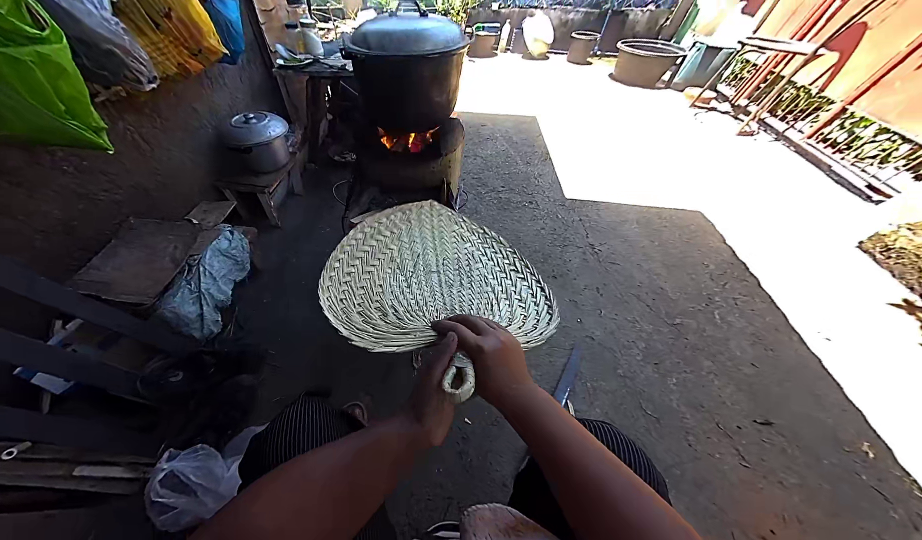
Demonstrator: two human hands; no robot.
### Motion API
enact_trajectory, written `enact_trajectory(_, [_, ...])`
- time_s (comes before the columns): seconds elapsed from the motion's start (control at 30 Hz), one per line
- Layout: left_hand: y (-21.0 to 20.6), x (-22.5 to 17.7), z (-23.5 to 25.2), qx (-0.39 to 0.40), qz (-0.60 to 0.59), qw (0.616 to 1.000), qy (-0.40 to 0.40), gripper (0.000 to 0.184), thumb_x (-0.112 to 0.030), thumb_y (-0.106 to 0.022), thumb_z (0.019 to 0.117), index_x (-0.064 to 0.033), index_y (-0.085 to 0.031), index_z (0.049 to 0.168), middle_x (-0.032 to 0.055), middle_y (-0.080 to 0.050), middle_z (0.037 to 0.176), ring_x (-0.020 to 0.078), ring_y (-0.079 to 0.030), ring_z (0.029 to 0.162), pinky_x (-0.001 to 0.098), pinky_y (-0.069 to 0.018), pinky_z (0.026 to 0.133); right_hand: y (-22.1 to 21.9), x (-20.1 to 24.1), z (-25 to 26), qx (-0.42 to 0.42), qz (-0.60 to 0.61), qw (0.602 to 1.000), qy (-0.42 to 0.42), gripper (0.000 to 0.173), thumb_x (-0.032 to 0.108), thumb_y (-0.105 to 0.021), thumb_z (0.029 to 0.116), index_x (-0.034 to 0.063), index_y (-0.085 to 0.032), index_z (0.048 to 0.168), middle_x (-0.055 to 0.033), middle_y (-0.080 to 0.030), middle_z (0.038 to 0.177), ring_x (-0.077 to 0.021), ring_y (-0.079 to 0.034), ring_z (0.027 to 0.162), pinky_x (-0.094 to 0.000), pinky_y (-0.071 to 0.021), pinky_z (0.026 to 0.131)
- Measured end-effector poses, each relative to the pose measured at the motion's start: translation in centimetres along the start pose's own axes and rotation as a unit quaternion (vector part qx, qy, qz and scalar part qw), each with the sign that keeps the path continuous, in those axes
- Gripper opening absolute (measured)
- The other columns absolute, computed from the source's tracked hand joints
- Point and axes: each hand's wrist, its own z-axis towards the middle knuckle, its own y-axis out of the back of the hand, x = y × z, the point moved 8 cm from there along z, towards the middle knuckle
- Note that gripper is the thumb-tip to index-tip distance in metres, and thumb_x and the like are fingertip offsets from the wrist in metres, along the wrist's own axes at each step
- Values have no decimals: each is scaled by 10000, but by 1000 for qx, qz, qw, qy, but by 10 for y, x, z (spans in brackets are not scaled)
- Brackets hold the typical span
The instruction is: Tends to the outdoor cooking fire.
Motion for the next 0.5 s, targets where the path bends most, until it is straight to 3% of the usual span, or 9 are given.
enact_trajectory(0.1, [-2,3,-7,-13,-1,999,45,516,-443,-257,1110,-51,-489,1352,114,-628,1176,205,-645,1068,379,-544,914,0,-3,0,36,19,999,-25,291,25,-639,885,103,-773,1131,-143,-756,1105,-357,-742,978,-554,-592,794])
enact_trajectory(0.3, [1,-6,-14,-14,-22,999,42,467,-417,-317,1109,-69,-462,1386,102,-607,1195,187,-626,1084,367,-531,933,-2,9,0,27,-18,999,10,265,33,-624,893,94,-784,1095,-139,-763,1075,-342,-750,958,-510,-605,787])
enact_trajectory(0.4, [4,-10,-13,-10,-33,999,27,452,-400,-355,1102,-69,-464,1390,93,-607,1194,171,-619,1084,361,-527,932,1,13,0,-38,-31,998,28,264,76,-590,929,89,-793,1097,-131,-767,1082,-323,-748,983,-470,-605,824])
enact_trajectory(0.5, [9,-11,-14,-31,-55,997,42,426,-395,-390,1099,-78,-487,1365,90,-608,1168,179,-618,1066,371,-526,922,-7,16,3,-4,-31,999,25,268,56,-601,896,81,-791,1084,-136,-765,1086,-338,-748,989,-499,-602,823])
